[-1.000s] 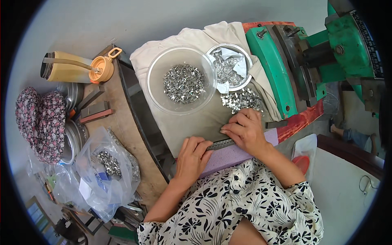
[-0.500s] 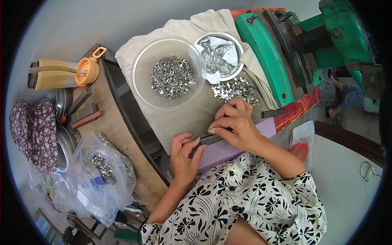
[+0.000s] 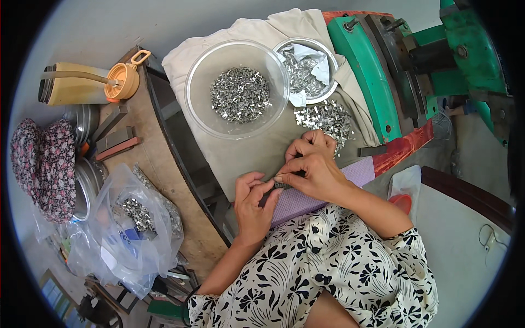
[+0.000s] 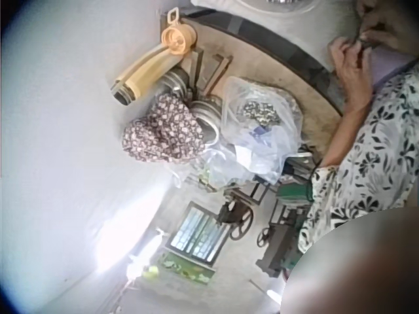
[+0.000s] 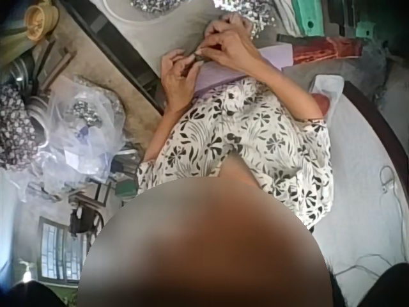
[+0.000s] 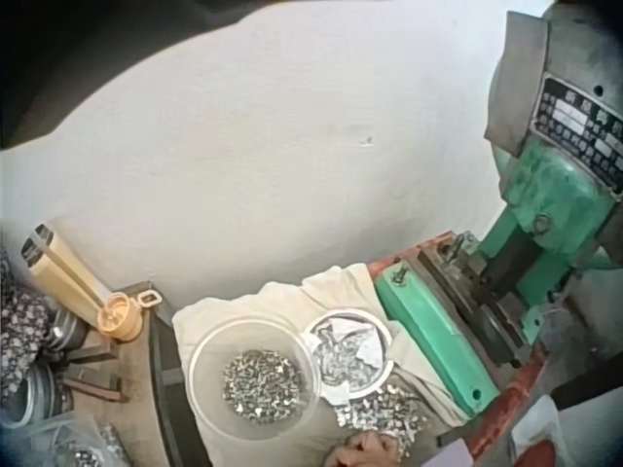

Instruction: Attaching small metal studs to a fabric strap using a manual press machine.

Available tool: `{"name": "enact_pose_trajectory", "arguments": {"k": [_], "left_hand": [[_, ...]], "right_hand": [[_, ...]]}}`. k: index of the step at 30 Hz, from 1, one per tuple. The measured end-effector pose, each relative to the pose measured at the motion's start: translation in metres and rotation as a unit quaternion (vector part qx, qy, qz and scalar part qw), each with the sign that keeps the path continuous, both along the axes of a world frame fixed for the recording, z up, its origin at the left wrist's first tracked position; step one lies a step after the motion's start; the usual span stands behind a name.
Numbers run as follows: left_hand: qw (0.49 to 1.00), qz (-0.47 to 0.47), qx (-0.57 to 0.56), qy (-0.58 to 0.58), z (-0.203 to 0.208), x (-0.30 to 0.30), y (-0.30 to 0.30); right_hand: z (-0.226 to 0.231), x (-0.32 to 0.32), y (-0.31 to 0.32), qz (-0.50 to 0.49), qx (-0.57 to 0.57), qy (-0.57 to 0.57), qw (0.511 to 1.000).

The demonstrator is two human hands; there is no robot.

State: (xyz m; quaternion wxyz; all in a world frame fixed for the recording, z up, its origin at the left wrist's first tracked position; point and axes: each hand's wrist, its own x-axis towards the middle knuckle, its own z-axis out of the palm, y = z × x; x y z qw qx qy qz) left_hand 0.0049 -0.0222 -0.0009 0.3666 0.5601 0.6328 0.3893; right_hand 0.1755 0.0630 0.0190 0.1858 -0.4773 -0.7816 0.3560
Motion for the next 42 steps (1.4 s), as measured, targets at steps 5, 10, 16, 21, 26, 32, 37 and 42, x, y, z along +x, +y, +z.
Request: {"name": "enact_pose_trajectory", "arguments": {"k": [5,10,16,21,26,32,37,42], "left_hand": [[1.0,-0.003,0.013,0.014,0.0,-0.001,0.001],[1.0,-0.001,0.013,0.015,-0.001,-0.001,0.0],[1.0,-0.002,0.004,0.005,-0.002,-0.001,0.0],[1.0,0.0,-0.005,-0.007,-0.002,-0.001,-0.001],[1.0,-0.007,0.006,-0.002,-0.002,-0.002,-0.001],[1.0,-0.005,0.007,-0.012,-0.003,-0.002,0.0],[1.0,-0.003,0.004,-0.012,-0.004,-0.002,-0.001],[1.0,-0.001,0.01,-0.011,-0.004,-0.002,0.0]], "right_hand": [[0.003,-0.003,-0.002,-0.003,0.013,-0.018,1.0],[0.003,-0.003,-0.003,-0.009,0.003,-0.015,1.0],[0.006,0.0,-0.001,0.008,-0.003,-0.02,1.0],[0.008,0.001,0.0,0.02,-0.008,-0.033,0.999],[0.007,-0.002,-0.001,0.012,-0.01,-0.044,0.999],[0.005,0.004,-0.001,0.019,-0.006,-0.041,0.999],[0.006,0.004,0.002,0.021,-0.001,-0.037,0.999],[0.008,0.012,0.004,0.032,-0.007,-0.042,0.999]]}}
